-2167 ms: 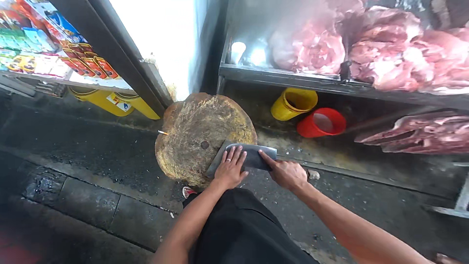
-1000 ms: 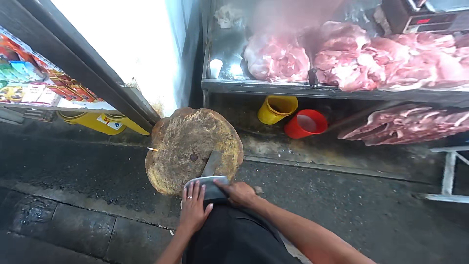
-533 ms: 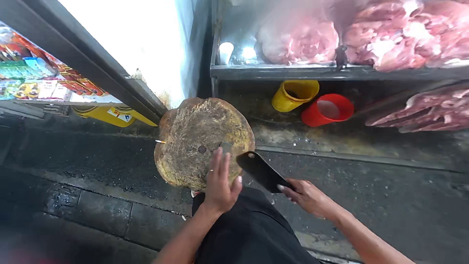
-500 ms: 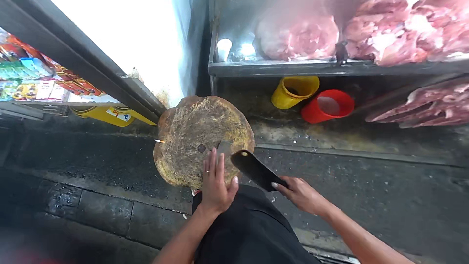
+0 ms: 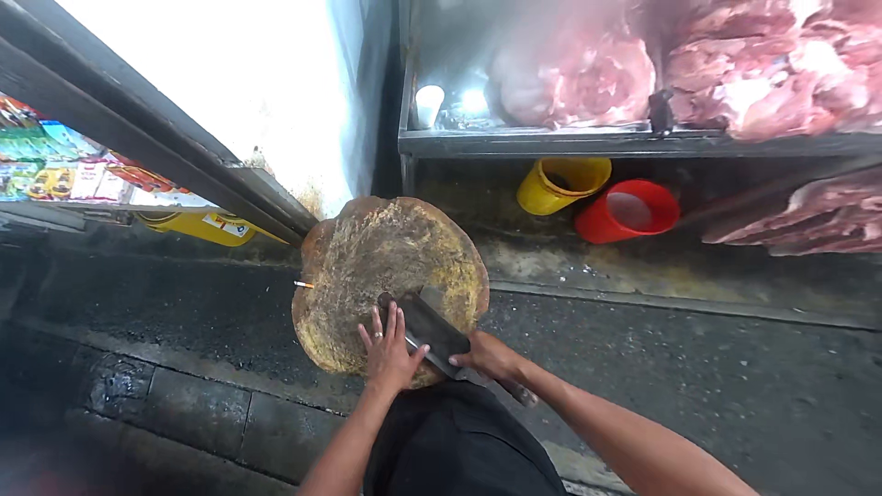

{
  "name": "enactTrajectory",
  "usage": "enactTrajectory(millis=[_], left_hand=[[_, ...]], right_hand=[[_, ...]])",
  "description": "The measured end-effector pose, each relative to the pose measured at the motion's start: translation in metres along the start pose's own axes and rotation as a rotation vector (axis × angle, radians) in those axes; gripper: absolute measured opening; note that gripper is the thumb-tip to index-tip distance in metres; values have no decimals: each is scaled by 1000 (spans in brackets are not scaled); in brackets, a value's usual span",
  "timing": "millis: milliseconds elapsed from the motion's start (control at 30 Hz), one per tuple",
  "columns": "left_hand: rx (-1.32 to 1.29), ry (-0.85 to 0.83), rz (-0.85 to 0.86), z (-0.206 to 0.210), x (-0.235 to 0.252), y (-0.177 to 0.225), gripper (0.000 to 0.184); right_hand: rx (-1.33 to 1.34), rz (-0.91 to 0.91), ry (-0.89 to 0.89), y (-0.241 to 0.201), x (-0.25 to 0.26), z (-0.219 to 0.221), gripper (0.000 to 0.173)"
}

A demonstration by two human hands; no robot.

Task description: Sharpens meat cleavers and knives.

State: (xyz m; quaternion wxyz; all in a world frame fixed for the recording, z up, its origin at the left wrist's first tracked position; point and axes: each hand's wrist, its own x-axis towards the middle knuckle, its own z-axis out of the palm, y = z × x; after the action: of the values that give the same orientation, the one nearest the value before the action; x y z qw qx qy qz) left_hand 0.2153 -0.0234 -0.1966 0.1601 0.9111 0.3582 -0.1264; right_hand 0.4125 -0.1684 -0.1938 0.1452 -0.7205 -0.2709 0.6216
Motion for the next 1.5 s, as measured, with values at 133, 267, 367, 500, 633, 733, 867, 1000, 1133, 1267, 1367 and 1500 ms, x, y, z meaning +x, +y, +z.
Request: enactTrajectory(millis=[133,267,367,500,633,733,867,1000,1133,1267,1367,1500], left_hand=[[-60,-82,157,-62,111,-2,98],[-9,-74,402,-87,169,12,100],[-38,-83,432,-60,144,3,103],[-91,-5,144,0,8,-2,101],[-28,54,-19,39,-56,38,107],[-92,-2,22,17,-15,54,103],[-112,-4,67,13,15,52,101],[-74,-44,-6,27,-36,53,104],[-114,3,33,15,-3,50,99],[-122,96,133,-41,76,15,95],[-86,95,264,-78,135,2,95],[-68,14,408,-87,160,9,97]], right_hand=[[279,-30,319,-45,27,-10,47],[514,-37,562,-56,40,7,47],[465,-15,548,-40,23,32,48],[163,28,148,15,-24,43,50],[0,108,-107,52,-49,11,45],[11,131,-7,41,-44,-24,45],[23,141,81,25,-45,-29,43],[-34,135,-60,46,-52,-14,41],[-1,119,40,39,-34,-16,44],[62,-17,336,-24,7,-14,48],[159,-78,547,-58,30,-9,47],[329,-103,704,-57,35,19,55]])
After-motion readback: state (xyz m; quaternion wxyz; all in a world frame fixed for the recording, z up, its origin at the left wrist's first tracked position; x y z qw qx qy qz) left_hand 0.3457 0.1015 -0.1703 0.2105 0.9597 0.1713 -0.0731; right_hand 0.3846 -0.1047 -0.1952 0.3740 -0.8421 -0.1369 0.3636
